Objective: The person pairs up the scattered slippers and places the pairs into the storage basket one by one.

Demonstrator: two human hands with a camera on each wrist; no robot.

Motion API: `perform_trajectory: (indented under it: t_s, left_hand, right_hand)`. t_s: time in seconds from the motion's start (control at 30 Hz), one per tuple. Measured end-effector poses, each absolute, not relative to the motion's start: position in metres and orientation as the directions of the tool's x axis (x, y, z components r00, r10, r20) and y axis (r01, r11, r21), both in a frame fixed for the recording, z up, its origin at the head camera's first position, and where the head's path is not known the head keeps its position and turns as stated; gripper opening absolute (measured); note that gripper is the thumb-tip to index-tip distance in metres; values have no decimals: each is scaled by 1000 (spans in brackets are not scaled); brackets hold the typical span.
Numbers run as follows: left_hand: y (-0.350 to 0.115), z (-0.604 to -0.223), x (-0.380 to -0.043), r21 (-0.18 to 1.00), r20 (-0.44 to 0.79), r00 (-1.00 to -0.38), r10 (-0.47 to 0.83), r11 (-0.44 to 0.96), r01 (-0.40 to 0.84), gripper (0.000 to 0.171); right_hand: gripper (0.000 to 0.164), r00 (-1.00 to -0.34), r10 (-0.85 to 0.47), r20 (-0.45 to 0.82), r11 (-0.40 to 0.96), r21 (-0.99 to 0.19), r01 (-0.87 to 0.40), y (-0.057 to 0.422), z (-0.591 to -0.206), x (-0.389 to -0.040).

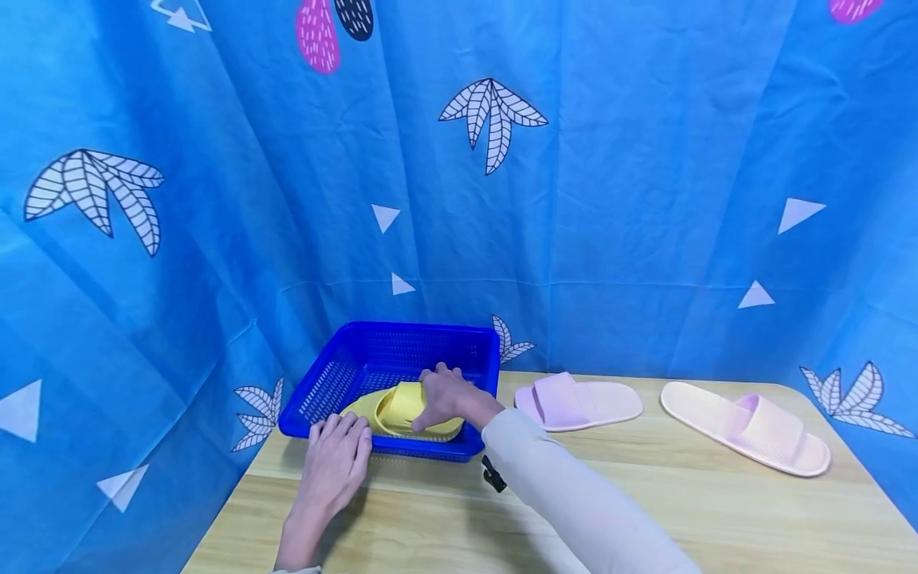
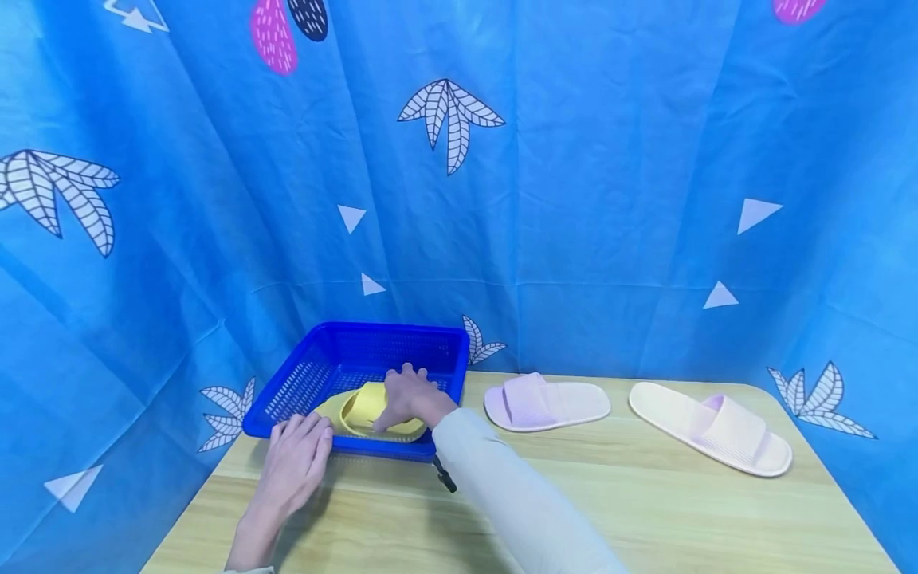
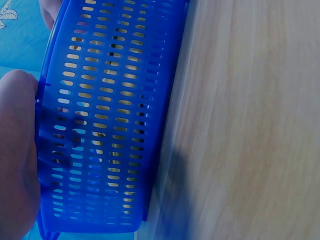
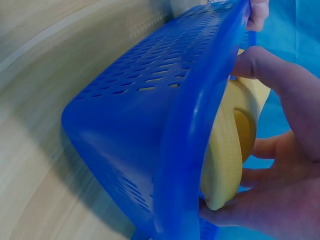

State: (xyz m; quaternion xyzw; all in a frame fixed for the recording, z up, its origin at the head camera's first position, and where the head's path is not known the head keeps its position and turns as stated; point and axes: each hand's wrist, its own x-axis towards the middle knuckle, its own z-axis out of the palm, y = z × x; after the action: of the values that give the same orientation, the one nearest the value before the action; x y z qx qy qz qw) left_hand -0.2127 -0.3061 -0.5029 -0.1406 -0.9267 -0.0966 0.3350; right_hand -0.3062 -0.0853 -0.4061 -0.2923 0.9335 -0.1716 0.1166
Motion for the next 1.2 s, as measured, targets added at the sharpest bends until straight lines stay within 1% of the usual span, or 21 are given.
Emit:
perform_trajectory:
  t_s: [0.3, 0.53, 0.7, 0.8, 0.87, 1.03, 1.1, 1.2]
  left_hand:
    - [-307, -505, -212, 90, 645, -742, 184, 945, 313, 25]
    - [-305, -504, -213, 88, 654, -732, 191, 942, 324, 25]
    - [-305, -503, -212, 88, 649, -737, 189, 944, 319, 24]
    - [-304, -503, -212, 89, 644, -742, 188, 944, 317, 23]
    - [-303, -503, -213, 90, 645, -741, 187, 944, 317, 24]
    - [-304, -502, -213, 91, 639, -747, 186, 946, 313, 25]
    - [-304, -502, -212, 89, 636, -749, 187, 946, 312, 25]
    - [-305, -501, -211, 86, 634, -750, 188, 947, 311, 25]
  right_hand:
    - [65, -788, -580, -207, 785, -402, -472, -88, -406, -300]
    - [44, -774, -580, -254, 787, -420, -452, -85, -410, -302]
    - [40, -765, -590, -259, 775, -448, -445, -83, -408, -300]
    - [42, -768, -586, -259, 779, -440, -446, -81, -407, -299]
    - [48, -770, -585, -255, 782, -429, -452, -79, -405, -299]
    - [73, -774, -592, -227, 779, -409, -476, -74, -404, -296]
    - [78, -786, -581, -211, 779, -424, -462, -72, -404, -296]
    - [77, -804, -565, -187, 771, -467, -433, -67, -404, -294]
